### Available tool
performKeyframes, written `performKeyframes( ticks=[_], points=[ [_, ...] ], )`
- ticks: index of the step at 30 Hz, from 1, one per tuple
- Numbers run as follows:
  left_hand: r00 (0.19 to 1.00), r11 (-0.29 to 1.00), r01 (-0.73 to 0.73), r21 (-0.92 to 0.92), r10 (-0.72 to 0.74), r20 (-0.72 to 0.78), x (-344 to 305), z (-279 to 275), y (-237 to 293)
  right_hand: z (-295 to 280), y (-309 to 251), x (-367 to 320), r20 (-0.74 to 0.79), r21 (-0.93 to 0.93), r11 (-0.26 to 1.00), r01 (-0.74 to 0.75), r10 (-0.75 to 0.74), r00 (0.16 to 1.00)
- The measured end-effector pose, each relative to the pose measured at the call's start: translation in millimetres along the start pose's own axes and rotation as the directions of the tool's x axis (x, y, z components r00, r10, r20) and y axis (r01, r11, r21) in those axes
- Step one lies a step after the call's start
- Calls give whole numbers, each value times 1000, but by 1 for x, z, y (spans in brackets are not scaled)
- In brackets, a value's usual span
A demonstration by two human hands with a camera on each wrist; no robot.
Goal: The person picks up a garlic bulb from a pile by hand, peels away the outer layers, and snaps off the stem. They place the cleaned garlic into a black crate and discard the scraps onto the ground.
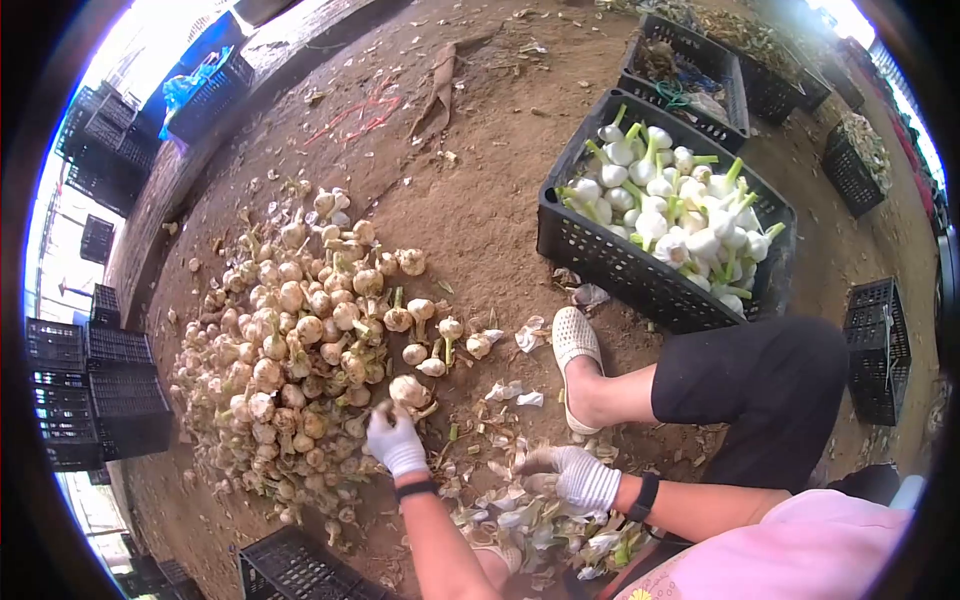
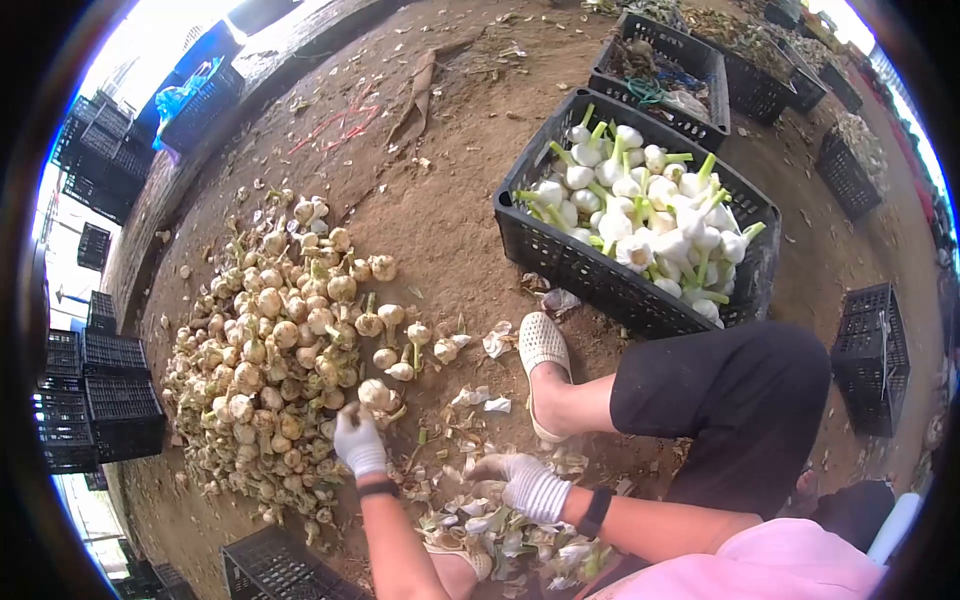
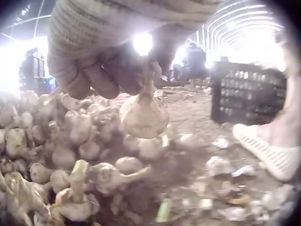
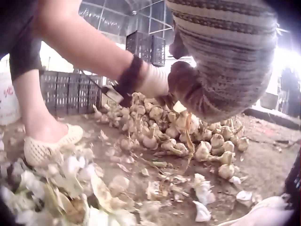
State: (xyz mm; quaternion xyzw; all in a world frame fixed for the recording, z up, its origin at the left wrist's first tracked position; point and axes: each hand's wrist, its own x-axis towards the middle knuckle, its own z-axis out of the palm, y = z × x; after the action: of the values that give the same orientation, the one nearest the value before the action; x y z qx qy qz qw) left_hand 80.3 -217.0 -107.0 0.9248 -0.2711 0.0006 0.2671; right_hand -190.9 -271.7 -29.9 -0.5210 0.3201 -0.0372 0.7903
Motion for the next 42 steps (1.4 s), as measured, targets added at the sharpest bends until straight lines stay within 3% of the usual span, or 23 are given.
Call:
performKeyframes(
  ticks=[2, 3, 4, 6, 8, 10, 12, 13, 14, 15, 16, 18, 20, 22, 26, 28, 34, 35, 36, 37, 38, 40, 42],
  points=[
    [980, 978, -199, -59, 197, -41, -40, -39, 32, 1, -9, -2, 0, 9, 999, 40, -40, 999],
    [984, 973, -174, -150, 176, 6, -61, -60, 53, 2, -16, -3, -47, -353, 926, 132, -159, 986],
    [986, 962, -139, -234, 156, 55, -85, -78, 70, 4, -22, -5, -46, -666, 723, 182, -284, 958],
    [979, 975, -94, -200, 127, 160, -128, -100, 90, 13, -22, -10, 2, -725, 622, 294, -425, 905],
    [947, 978, -55, -202, 115, 300, -166, -112, 97, 14, -15, -16, 152, -817, 464, 343, -400, 904],
    [952, 983, -84, -162, 128, 279, -189, -128, 105, 17, -12, -23, 209, -791, 445, 419, -447, 870],
    [959, 756, 264, -599, -138, 249, -209, -137, 102, 21, -29, -35, 168, -706, 554, 440, -472, 865],
    [953, 639, 294, -711, -134, 274, -212, -156, 110, 24, -29, -38, 107, -539, 750, 384, -391, 914],
    [955, 640, 292, -711, -154, 254, -221, -165, 109, 26, -30, -42, 63, -342, 893, 291, -287, 956],
    [981, 760, 162, -629, -53, 188, -228, -172, 109, 27, -32, -44, 113, -156, 981, 118, -101, 988],
    [989, 851, 23, -524, 56, 135, -235, -177, 108, 31, -36, -50, 155, 44, 998, 36, -43, 987],
    [994, 882, -47, -468, 88, 65, -248, -181, 108, 40, -50, -66, 248, 168, 985, -48, 5, 969],
    [993, 893, 64, -445, -13, 116, -252, -191, 115, 47, -44, -67, 253, 130, 991, 38, -70, 965],
    [998, 907, -20, -421, 44, 46, -256, -195, 116, 49, -43, -68, 246, 95, 987, 129, -149, 958],
    [993, 937, -115, -330, 113, -24, -258, -198, 114, 50, -47, -69, 277, -49, 992, 118, -100, 956],
    [992, 945, -123, -305, 120, -26, -257, -198, 114, 50, -48, -71, 261, 4, 999, -40, 38, 965],
    [989, 955, -144, -260, 149, 2, -256, -202, 109, 46, -45, -72, 277, -44, 999, -2, 14, 961],
    [988, 698, 143, -702, -59, 143, -258, -199, 105, 45, -45, -73, 271, -41, 999, -2, 13, 963],
    [915, 205, 396, -895, -164, 368, -262, -196, 99, 44, -44, -75, 311, 10, 998, 60, -60, 948],
    [915, 53, 402, -914, -66, 399, -261, -192, 88, 43, -43, -77, 347, 63, 991, 121, -135, 928],
    [913, 54, 406, -912, -61, 403, -264, -189, 84, 43, -45, -81, 341, 65, 990, 122, -137, 930],
    [864, -339, 485, -806, 40, 502, -260, -191, 88, 44, -53, -87, 314, 103, 990, -101, 64, 947],
    [857, -223, 497, -839, -27, 515, -258, -194, 97, 40, -36, -76, 271, 168, 983, -78, 30, 962]
  ],
)
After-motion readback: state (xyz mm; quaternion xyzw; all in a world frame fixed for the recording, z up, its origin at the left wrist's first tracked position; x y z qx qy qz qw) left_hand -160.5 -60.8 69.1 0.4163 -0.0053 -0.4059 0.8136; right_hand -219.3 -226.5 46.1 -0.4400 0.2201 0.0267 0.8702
